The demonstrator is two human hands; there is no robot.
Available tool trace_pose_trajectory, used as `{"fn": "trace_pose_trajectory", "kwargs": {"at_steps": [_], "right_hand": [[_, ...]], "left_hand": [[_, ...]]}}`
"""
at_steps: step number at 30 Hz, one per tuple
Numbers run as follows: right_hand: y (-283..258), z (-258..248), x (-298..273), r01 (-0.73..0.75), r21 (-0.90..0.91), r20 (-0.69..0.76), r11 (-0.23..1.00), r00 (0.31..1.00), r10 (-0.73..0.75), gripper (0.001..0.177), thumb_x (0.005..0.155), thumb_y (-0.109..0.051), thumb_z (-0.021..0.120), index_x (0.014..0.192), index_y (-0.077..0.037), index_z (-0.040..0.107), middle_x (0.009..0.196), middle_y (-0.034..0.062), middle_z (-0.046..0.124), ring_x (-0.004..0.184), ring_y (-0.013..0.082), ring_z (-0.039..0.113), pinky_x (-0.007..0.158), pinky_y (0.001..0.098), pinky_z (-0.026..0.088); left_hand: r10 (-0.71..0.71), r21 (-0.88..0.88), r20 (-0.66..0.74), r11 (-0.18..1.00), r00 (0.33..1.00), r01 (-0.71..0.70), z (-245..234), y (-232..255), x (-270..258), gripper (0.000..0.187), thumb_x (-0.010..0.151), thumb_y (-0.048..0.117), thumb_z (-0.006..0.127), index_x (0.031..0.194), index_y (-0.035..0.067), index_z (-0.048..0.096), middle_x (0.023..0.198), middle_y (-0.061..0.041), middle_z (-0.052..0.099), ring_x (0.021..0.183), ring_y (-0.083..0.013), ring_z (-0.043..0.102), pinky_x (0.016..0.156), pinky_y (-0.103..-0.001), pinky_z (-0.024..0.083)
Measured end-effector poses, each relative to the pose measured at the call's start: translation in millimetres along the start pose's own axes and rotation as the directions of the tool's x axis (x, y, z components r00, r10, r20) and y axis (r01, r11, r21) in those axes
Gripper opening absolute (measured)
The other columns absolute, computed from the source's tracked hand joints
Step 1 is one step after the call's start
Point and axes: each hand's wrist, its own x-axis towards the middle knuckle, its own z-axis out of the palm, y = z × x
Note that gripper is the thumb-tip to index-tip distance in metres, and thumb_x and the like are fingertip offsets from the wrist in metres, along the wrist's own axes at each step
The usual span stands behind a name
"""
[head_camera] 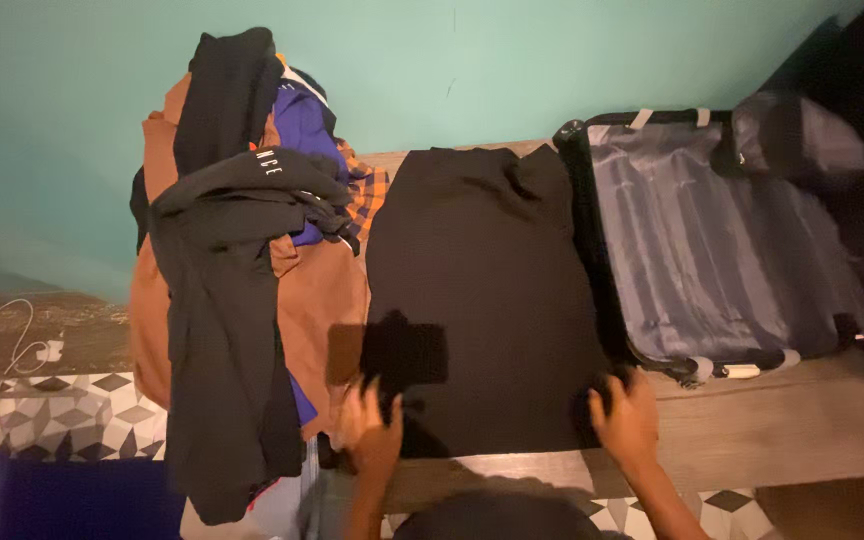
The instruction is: The person picks up a garment from a pile on a table, spreads it flat, and folds it several times before placing it into an open suitcase.
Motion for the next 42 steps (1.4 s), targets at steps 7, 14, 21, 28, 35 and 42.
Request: {"fn": "trace_pose_trajectory", "kwargs": {"at_steps": [7,14,21,28,35,42], "right_hand": [[-87,49,87,0.300,0.190,-0.004,0.935,0.952,-0.305,0.052,0.090,-0.029,0.070,0.138,-0.009,0.060,0.154,0.0271,0.042,0.142,0.0463,0.040,0.116,0.0500,0.035],[-113,101,161,0.305,0.136,0.109,0.943,0.941,-0.320,0.059,0.098,-0.038,0.059,0.152,-0.017,0.048,0.164,0.0223,0.029,0.150,0.0427,0.029,0.119,0.0518,0.029],[-140,132,227,0.300,0.113,0.158,0.947,0.936,-0.315,0.065,0.102,-0.048,0.050,0.157,-0.015,0.040,0.165,0.0219,0.026,0.151,0.0419,0.025,0.120,0.0538,0.025],[-152,163,249,0.329,0.114,0.159,0.937,0.925,-0.344,0.065,0.103,-0.051,0.047,0.159,-0.020,0.037,0.167,0.0210,0.024,0.154,0.0405,0.023,0.123,0.0534,0.020],[-155,170,242,0.366,0.041,0.054,0.930,0.928,-0.368,0.068,0.102,-0.050,0.047,0.160,-0.015,0.036,0.166,0.0230,0.026,0.153,0.0410,0.024,0.123,0.0536,0.018],[-158,166,239,0.386,0.013,0.026,0.923,0.922,-0.386,0.067,0.103,-0.049,0.045,0.160,-0.015,0.036,0.166,0.0221,0.027,0.153,0.0403,0.025,0.123,0.0531,0.020]], "left_hand": [[0.226,-0.151,0.091,0.966,0.970,-0.211,79,11,101,0.046,0.098,0.029,0.065,0.137,0.005,0.061,0.152,-0.020,0.050,0.141,-0.0428,0.044,0.117,-0.056,0.033],[0.208,-0.240,-0.082,0.945,0.975,-0.222,138,-5,190,0.060,0.101,0.026,0.064,0.145,-0.010,0.046,0.149,-0.039,0.042,0.139,-0.0516,0.040,0.116,-0.058,0.034],[-0.179,-0.311,0.006,0.935,0.984,0.172,246,-54,255,0.059,0.100,0.032,0.066,0.140,-0.008,0.050,0.137,-0.033,0.056,0.125,-0.0508,0.054,0.107,-0.053,0.044],[-0.319,-0.365,0.830,0.309,0.457,0.878,283,-59,277,0.049,0.099,0.037,0.059,0.130,0.000,0.058,0.111,-0.033,0.064,0.093,-0.0501,0.069,0.069,-0.054,0.049],[-0.175,-0.354,0.642,0.796,0.746,0.491,306,-42,269,0.051,0.101,0.040,0.047,0.129,0.001,0.066,0.121,-0.030,0.068,0.114,-0.0462,0.063,0.090,-0.049,0.051],[0.103,-0.650,0.695,0.511,0.712,0.562,285,-18,286,0.045,0.105,0.035,0.048,0.121,-0.004,0.064,0.117,-0.024,0.073,0.109,-0.0329,0.067,0.095,-0.040,0.049]]}}
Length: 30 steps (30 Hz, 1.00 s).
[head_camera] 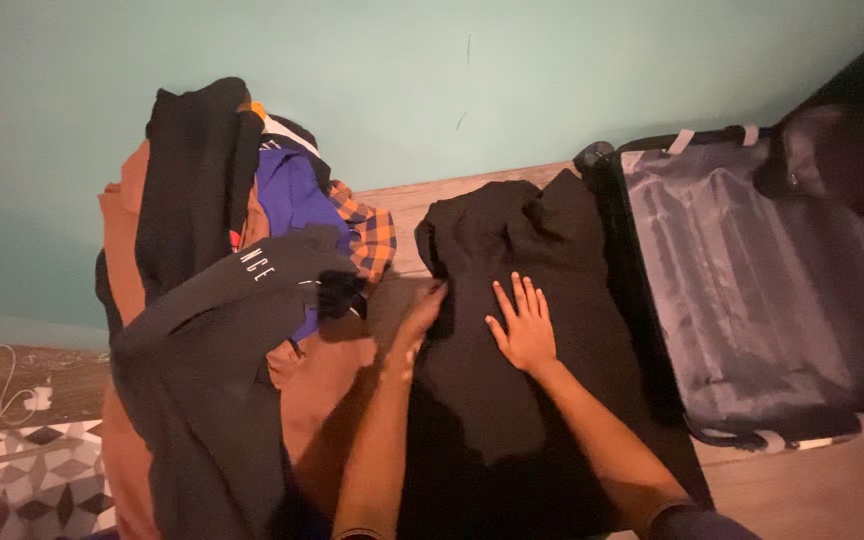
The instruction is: The person picks up a garment from a pile on a table, spreads it flat, and folds it several times before placing it into an open suitcase.
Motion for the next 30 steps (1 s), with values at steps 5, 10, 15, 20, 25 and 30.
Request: {"fn": "trace_pose_trajectory", "kwargs": {"at_steps": [5,10,15,20,25,30], "right_hand": [[3,6,0,-0.002,-0.027,0.014,1.000,1.000,0.002,0.068,0.102,-0.051,0.044,0.159,-0.014,0.036,0.165,0.0226,0.026,0.152,0.0405,0.024,0.122,0.0538,0.020],[4,4,1,-0.026,0.019,0.035,0.999,0.999,0.026,0.069,0.102,-0.052,0.045,0.160,-0.015,0.036,0.167,0.0204,0.023,0.154,0.0399,0.022,0.123,0.0540,0.018],[4,-15,18,-0.121,0.212,0.036,0.970,0.993,0.116,0.056,0.102,-0.040,0.053,0.149,-0.010,0.049,0.156,0.0218,0.040,0.145,0.0390,0.035,0.120,0.0509,0.027],[25,-46,54,-0.178,0.267,-0.100,0.947,0.972,0.211,0.036,0.104,-0.026,0.057,0.137,-0.012,0.061,0.139,0.0154,0.056,0.137,0.0353,0.049,0.118,0.0472,0.037],[83,-49,102,0.105,0.172,0.028,0.980,0.993,-0.112,0.054,0.103,-0.028,0.055,0.156,-0.014,0.052,0.143,0.0187,0.056,0.138,0.0413,0.046,0.115,0.0520,0.036],[137,-16,124,-0.195,-0.163,0.064,0.967,0.976,0.207,0.069,0.099,-0.052,0.062,0.152,-0.008,0.048,0.134,0.0340,0.052,0.132,0.0544,0.040,0.113,0.0622,0.028]], "left_hand": [[0.267,0.266,-0.580,0.955,0.770,-0.131,-35,92,-31,0.036,0.098,0.027,0.060,0.099,-0.007,0.072,0.097,-0.023,0.076,0.093,-0.0314,0.070,0.089,-0.042,0.053],[0.100,0.546,-0.700,0.713,0.707,0.439,-21,144,-62,0.044,0.113,0.041,0.054,0.119,0.000,0.071,0.123,-0.023,0.070,0.119,-0.0398,0.065,0.105,-0.044,0.051],[0.691,0.834,-0.357,0.539,0.629,-0.119,10,145,-89,0.043,0.104,0.021,0.055,0.139,-0.004,0.058,0.145,-0.025,0.056,0.138,-0.0434,0.048,0.114,-0.052,0.038],[0.604,0.840,-0.127,0.487,0.787,-0.238,5,91,-56,0.035,0.107,0.018,0.056,0.140,0.006,0.060,0.153,-0.014,0.051,0.147,-0.0350,0.047,0.128,-0.053,0.032],[0.464,0.922,-0.044,0.359,0.885,-0.143,-21,58,-20,0.067,0.100,0.031,0.065,0.155,0.002,0.039,0.162,-0.018,0.037,0.150,-0.0361,0.032,0.123,-0.055,0.025],[0.224,0.933,-0.076,0.359,0.972,-0.010,-28,68,-14,0.099,0.082,0.047,0.080,0.158,0.007,0.031,0.169,-0.012,0.017,0.156,-0.0325,0.015,0.121,-0.059,0.023]]}}
